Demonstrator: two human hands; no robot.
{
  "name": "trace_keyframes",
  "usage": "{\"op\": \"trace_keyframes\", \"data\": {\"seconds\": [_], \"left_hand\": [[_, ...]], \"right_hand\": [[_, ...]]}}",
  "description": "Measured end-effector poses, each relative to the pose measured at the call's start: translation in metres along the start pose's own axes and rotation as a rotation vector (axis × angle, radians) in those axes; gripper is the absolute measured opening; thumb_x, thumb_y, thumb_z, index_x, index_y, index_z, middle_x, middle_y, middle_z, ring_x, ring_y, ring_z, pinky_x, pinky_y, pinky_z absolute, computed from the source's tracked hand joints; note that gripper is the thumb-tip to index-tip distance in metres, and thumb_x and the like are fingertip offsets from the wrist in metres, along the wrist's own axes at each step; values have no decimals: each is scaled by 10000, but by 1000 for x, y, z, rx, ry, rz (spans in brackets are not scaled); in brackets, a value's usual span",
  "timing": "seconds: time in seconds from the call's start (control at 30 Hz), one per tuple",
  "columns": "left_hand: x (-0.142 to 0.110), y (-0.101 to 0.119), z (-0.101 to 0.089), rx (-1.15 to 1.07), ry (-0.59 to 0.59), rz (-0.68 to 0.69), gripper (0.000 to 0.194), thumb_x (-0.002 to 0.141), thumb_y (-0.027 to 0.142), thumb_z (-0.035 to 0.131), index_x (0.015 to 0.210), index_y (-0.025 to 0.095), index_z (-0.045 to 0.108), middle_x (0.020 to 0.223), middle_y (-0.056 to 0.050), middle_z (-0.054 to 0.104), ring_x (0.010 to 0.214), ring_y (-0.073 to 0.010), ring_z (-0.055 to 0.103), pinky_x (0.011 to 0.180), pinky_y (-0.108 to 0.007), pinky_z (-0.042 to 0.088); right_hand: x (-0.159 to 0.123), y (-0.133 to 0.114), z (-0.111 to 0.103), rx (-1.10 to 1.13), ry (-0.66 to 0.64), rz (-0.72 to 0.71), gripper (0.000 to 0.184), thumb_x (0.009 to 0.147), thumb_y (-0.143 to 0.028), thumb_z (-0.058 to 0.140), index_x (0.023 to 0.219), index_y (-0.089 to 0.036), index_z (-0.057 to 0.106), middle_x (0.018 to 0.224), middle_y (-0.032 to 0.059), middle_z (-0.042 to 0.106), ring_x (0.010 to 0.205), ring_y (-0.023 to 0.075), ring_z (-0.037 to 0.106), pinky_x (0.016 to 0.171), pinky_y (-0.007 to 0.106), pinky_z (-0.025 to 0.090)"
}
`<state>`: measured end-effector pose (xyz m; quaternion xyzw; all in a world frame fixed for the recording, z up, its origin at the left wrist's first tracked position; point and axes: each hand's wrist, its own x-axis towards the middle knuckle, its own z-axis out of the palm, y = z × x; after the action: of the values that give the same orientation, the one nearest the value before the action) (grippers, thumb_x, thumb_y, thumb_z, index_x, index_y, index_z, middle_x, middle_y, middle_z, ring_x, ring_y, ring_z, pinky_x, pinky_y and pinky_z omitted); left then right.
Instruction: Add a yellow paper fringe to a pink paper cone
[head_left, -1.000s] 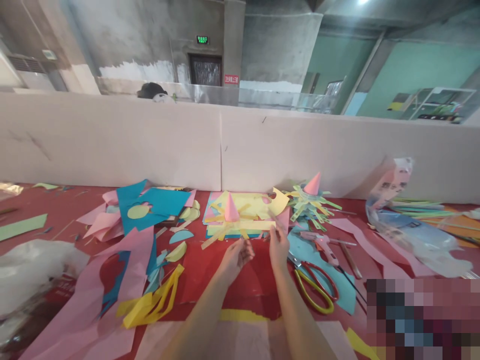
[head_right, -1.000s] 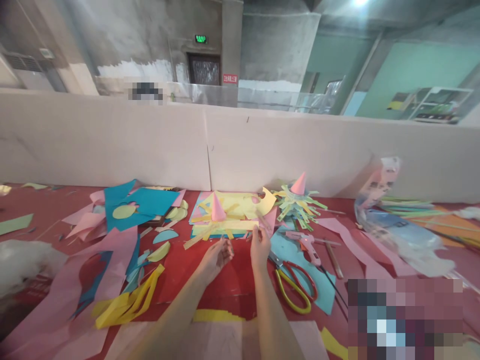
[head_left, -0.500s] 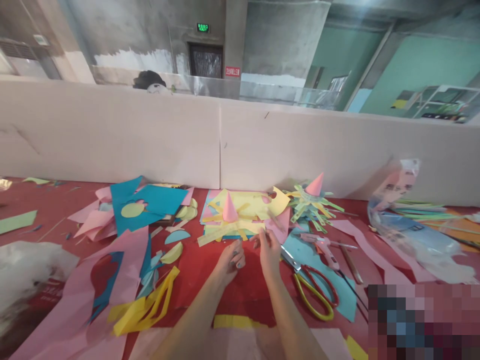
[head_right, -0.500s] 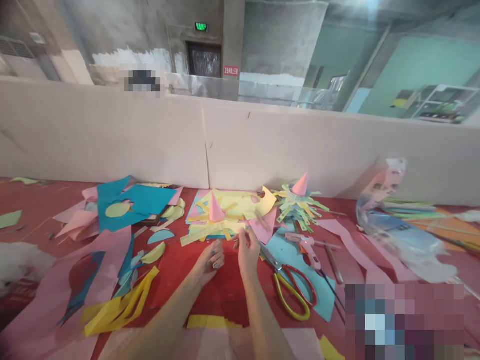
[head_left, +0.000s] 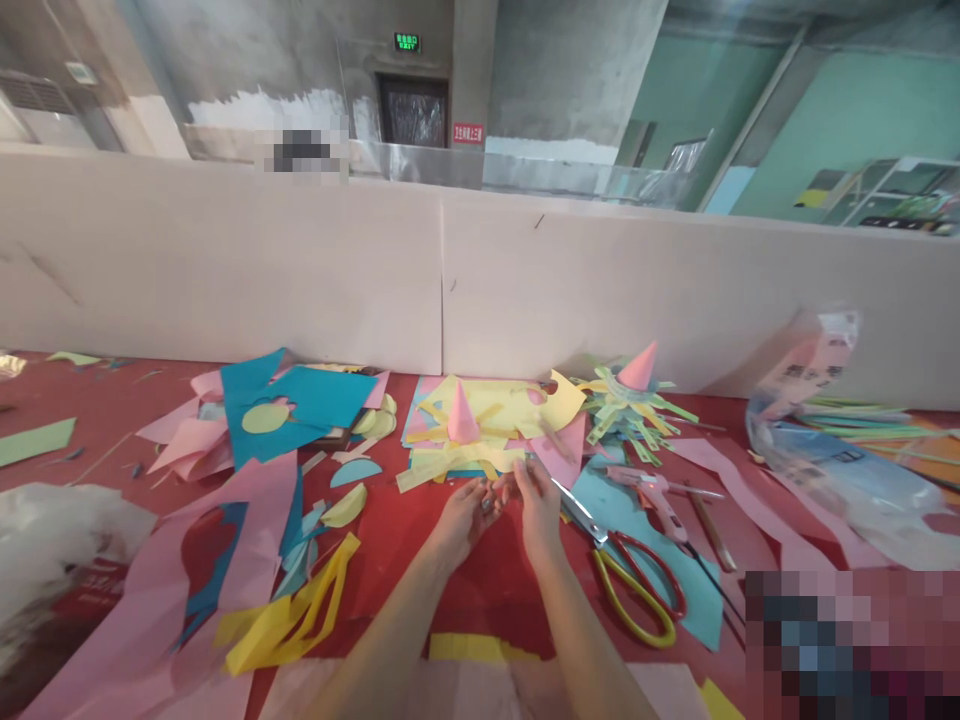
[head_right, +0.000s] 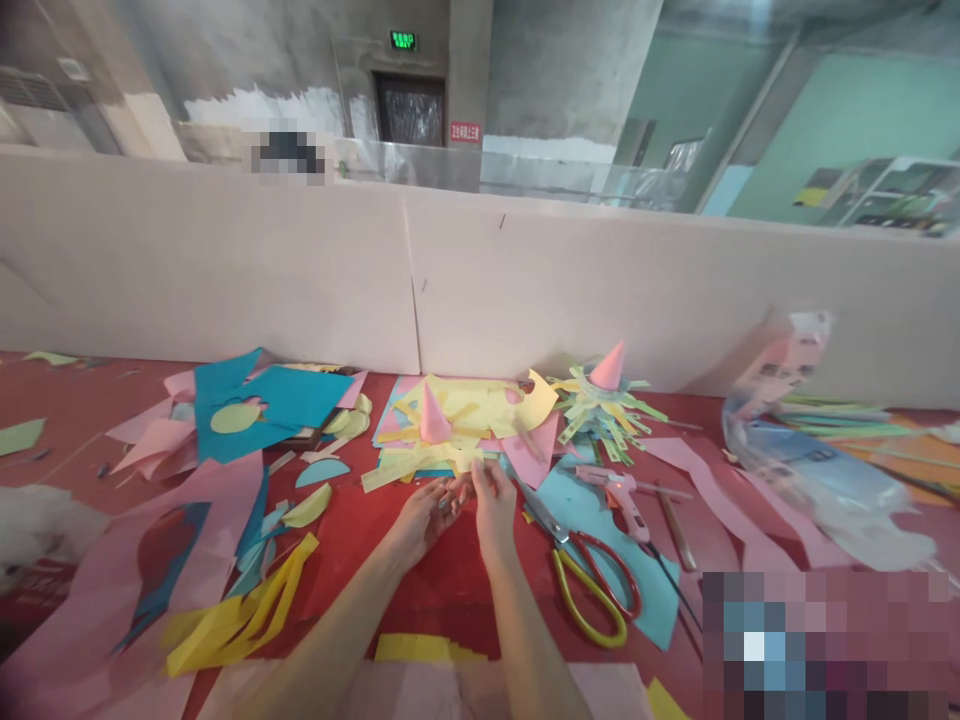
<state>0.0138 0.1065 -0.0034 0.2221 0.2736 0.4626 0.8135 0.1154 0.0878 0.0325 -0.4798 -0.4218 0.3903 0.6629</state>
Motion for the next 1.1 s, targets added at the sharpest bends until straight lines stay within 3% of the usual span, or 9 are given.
{"op": "trace_keyframes", "data": {"seconds": [0.17,0.27,0.4,0.47,0.63,0.87,1.1], "left_hand": [[-3,1,2,32,-18,16,251,614,266,766,774,142,616,682,-5,623,639,-93,588,656,-208,451],[-4,2,2,37,-32,34,343,607,291,774,898,168,641,897,-52,672,788,-135,624,701,-230,463],[-2,6,-1,-21,-50,71,368,641,315,752,971,215,622,1145,-65,622,1025,-191,593,834,-285,463],[0,10,-5,-66,31,119,325,660,317,737,946,216,619,1107,-55,644,1035,-191,597,872,-290,455],[8,22,-19,-147,209,228,191,657,288,737,776,215,606,777,28,688,824,-131,665,865,-268,477],[10,28,-25,-186,250,241,143,657,204,732,731,195,610,692,41,685,705,-120,670,778,-269,518],[10,26,-26,-200,245,223,101,701,193,696,758,200,613,683,45,680,685,-96,663,768,-236,518]], "right_hand": [[0,-3,-4,115,-55,36,318,818,-469,505,639,-207,479,529,-14,544,455,116,473,511,273,438],[2,-5,-8,177,-66,62,323,803,-462,525,618,-203,474,534,-13,522,474,113,468,513,268,428],[5,-7,-13,192,-71,87,277,792,-416,548,630,-197,500,549,-16,526,463,101,448,487,255,405],[6,-7,-16,185,-72,93,267,782,-405,560,627,-194,509,558,-12,547,459,100,456,485,253,407],[11,-5,-26,133,-49,95,275,763,-428,581,638,-185,547,556,-1,589,442,100,471,444,238,395],[21,3,-47,24,9,124,280,744,-412,612,626,-159,644,565,14,616,457,89,473,448,213,387],[23,12,-49,0,21,173,290,732,-445,604,663,-168,658,630,33,645,463,102,491,445,227,415]]}}
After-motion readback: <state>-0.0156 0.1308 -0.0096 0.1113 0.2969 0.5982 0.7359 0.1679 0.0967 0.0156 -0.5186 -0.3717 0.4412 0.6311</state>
